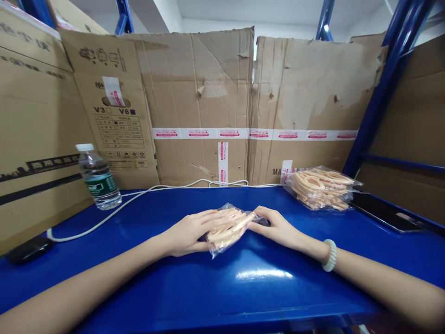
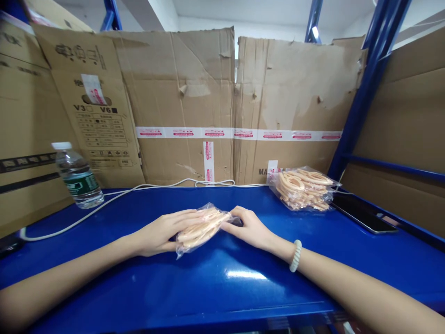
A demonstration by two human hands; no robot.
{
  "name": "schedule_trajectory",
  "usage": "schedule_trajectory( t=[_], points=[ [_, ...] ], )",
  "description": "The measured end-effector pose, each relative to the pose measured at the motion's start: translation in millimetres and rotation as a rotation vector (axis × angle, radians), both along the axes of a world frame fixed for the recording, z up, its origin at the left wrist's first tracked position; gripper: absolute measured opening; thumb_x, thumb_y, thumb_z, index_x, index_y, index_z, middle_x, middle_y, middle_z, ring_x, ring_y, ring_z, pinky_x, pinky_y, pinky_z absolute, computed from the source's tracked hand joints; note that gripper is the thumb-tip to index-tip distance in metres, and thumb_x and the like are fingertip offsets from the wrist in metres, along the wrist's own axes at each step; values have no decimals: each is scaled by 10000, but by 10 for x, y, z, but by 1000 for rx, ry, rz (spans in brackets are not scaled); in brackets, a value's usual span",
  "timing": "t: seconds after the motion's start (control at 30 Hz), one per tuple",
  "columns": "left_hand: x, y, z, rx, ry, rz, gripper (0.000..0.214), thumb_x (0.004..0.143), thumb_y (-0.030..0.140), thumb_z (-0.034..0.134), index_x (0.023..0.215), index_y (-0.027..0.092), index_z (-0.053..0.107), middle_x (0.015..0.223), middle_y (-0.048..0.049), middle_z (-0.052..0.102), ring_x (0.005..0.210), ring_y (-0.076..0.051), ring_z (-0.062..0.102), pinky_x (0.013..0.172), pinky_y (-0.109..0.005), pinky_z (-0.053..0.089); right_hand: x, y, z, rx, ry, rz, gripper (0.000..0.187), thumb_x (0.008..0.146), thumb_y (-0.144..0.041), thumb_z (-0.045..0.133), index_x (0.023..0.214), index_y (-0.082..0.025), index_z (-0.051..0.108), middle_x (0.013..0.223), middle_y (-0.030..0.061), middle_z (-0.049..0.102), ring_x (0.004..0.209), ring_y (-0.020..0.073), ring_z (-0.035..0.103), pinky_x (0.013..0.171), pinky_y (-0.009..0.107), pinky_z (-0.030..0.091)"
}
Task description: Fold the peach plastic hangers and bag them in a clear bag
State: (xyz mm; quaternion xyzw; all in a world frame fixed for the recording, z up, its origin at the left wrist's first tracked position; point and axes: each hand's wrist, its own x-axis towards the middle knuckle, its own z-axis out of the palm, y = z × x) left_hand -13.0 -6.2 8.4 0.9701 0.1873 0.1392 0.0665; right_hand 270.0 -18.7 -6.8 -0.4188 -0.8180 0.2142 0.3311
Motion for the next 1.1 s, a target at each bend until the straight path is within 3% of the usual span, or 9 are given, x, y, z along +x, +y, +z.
schedule_trajectory(
  t=[0.1, 0.23, 0.33, 0.47, 0.57, 0.63, 0.8, 1.0, 1.1],
  points=[
    [41, -60, -18, -120, -155, 37, 552, 967, 525, 301, 1464, 286, 292, 1513, -35, 316, 1373, -263, 313, 1139, -404, 227, 19, 48, -21, -89, 96, -26, 360, 840, -491, 588, 928, -147, 644, 849, 47, 662, 772, 197, 590, 680, 309, 467],
    [91, -77, -68, -392, -426, 171, 543, 961, 519, 331, 1395, 211, 439, 1454, -78, 418, 1352, -281, 349, 1141, -411, 223, 15, 84, 7, -127, 234, 2, 307, 803, -446, 621, 860, -146, 646, 789, 37, 655, 734, 183, 584, 696, 313, 472],
    [141, -79, -42, -760, -660, 207, 566, 948, 532, 373, 1370, 167, 467, 1401, -99, 485, 1339, -283, 374, 1143, -411, 229, 0, 65, 83, -165, 390, 16, 406, 853, -515, 517, 712, -150, 625, 688, 38, 618, 687, 172, 573, 717, 331, 476],
    [208, -120, 65, -1309, -931, 212, 561, 966, 503, 351, 1390, 142, 416, 1331, -130, 551, 1253, -272, 489, 1082, -411, 347, 22, 47, 176, -210, 557, 31, 448, 843, -570, 517, 767, -146, 640, 639, 31, 600, 636, 163, 561, 690, 332, 486],
    [215, -152, 114, -1608, -908, 232, 570, 974, 496, 310, 1402, 128, 386, 1311, -164, 560, 1210, -297, 529, 1046, -449, 381, 60, 59, 198, -320, 620, 1, 373, 832, -498, 572, 844, -134, 648, 640, 20, 601, 603, 145, 568, 635, 298, 495],
    [206, -159, 116, -1721, -856, 237, 592, 963, 503, 332, 1413, 118, 363, 1298, -189, 563, 1172, -323, 557, 1019, -476, 400, 79, 77, 190, -429, 641, -48, 301, 850, -414, 568, 873, -123, 642, 636, 18, 608, 565, 125, 573, 598, 270, 499],
    [182, -143, 114, -1727, -834, 356, 626, 914, 568, 410, 1425, 214, 333, 1248, -165, 604, 1077, -328, 620, 919, -469, 480, 106, 163, 132, -565, 528, -211, 163, 881, -211, 470, 924, -122, 600, 518, -22, 562, 429, 105, 545, 474, 226, 474],
    [117, -86, 69, -1474, -776, 579, 531, 867, 391, 606, 1342, 236, 426, 1129, -150, 668, 939, -291, 679, 774, -401, 551, 235, 322, 13, -341, 299, -183, 225, 866, -218, 432, 1039, -117, 533, 480, -68, 489, 367, 94, 460, 405, 209, 399],
    [117, -44, 48, -1404, -814, 635, 438, 877, 307, 594, 1281, 181, 479, 1076, -165, 683, 887, -277, 691, 742, -381, 561, 294, 376, -46, -240, 206, -166, 320, 861, -303, 454, 1141, -149, 465, 612, -29, 560, 470, 134, 540, 461, 260, 463]
  ],
)
